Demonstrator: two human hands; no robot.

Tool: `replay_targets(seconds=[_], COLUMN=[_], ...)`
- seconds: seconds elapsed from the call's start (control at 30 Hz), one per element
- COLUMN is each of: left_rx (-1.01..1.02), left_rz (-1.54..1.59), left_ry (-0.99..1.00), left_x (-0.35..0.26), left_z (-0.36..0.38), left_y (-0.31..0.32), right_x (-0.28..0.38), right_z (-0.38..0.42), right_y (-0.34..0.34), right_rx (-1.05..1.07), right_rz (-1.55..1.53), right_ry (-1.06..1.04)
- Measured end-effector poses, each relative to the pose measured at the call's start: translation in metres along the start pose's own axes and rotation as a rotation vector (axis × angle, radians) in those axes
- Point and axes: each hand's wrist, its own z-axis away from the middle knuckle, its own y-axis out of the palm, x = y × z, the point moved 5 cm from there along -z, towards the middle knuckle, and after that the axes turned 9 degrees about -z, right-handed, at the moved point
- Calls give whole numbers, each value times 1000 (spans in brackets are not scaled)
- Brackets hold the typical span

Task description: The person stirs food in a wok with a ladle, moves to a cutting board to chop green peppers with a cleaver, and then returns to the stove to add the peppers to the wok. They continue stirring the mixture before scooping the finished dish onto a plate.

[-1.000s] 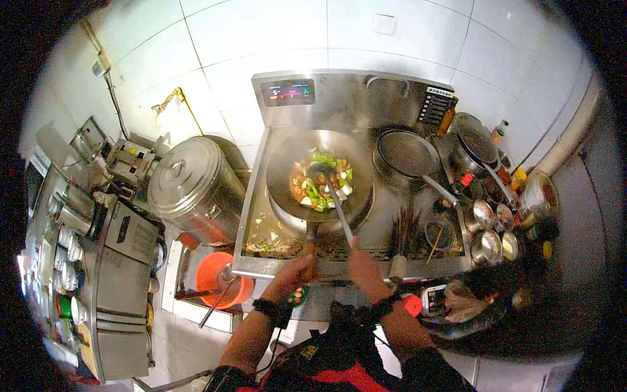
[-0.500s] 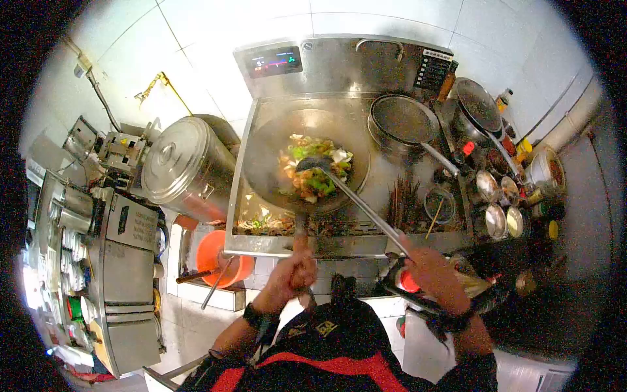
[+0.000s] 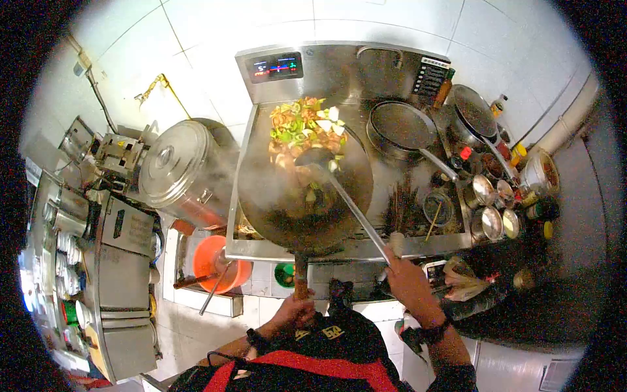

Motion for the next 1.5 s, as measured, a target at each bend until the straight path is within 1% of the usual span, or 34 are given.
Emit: replay_targets(seconds=[0.07,0.13,0.2,0.23,0.27,0.3,0.33,0.37,0.4,0.43,0.47,0.53,0.6,0.67,0.7,0.77,0.8,0.83,0.87,0.9,0.97,1.0,1.07,1.1,1.13,1.17,1.2,1.27,1.3,1.33,1.37,1.4,1.43,1.5], left_rx=[99,55,215,219,144,55,71,59,112,-77,-100,-5,57,110,115,168,175,189,199,134,154,165,193,220,220,162,102,121,139,147,210,274,279,200], left_rz=[144,-360,371,373,35,-307,-511,4,-42,-519,-221,-201,-577,263,265,425,424,314,202,196,233,274,315,361,365,357,348,397,453,462,452,437,441,309], left_ry=[90,412,-15,-12,235,478,647,149,143,260,171,61,708,-37,-35,-62,-50,7,61,87,92,91,109,104,112,103,87,118,140,144,137,138,141,174], left_x=[-14,-50,-114,-104,-95,-87,-70,-48,-23,30,14,-2,-6,-104,-118,-131,-125,-111,-96,-82,-75,-77,-74,-66,-71,-70,-66,-73,-73,-82,-82,-84,-84,-78], left_z=[-2,-51,-59,-64,-78,-87,-88,-76,-63,-82,-34,-9,-63,-41,-50,-73,-85,-101,-118,-136,-142,-143,-140,-133,-133,-131,-125,-120,-118,-118,-111,-106,-101,-90], left_y=[-1,-35,-7,-7,-12,-18,-22,-16,-20,-56,-25,-22,-61,-24,-23,-16,-19,-28,-37,-45,-39,-37,-38,-39,-38,-38,-39,-40,-38,-39,-38,-37,-37,-38], right_x=[7,17,27,29,26,6,0,-1,-1,4,11,6,12,43,42,32,22,12,7,4,-11,-3,22,33,41,44,42,28,20,17,14,11,12,12], right_z=[26,47,46,41,28,14,4,-5,-5,0,5,18,44,57,56,37,20,2,-21,-45,-79,-84,-90,-95,-116,-121,-112,-95,-80,-66,-43,-21,-3,8], right_y=[-35,-67,-71,-56,-42,-6,23,44,56,54,47,24,-18,-76,-82,-65,-47,-22,8,35,76,74,75,86,89,90,94,96,88,73,60,47,32,16], right_rx=[-4,59,94,100,102,125,73,62,62,37,8,34,38,101,93,94,98,55,83,110,-4,-4,-2,16,-76,-163,-152,3,7,16,38,42,39,35], right_rz=[-95,-94,-79,-74,-64,-64,-5,6,21,25,26,-14,-69,-59,-22,3,15,-31,-14,4,-161,-155,-398,-401,-321,-241,-240,92,103,58,8,15,2,-12], right_ry=[-130,-118,-129,-118,-114,-65,-53,-5,45,25,3,33,-100,-84,-114,-86,-54,-117,-54,9,-107,-114,-93,-83,-106,-121,-116,42,42,-42,-116,-111,-148,-185])
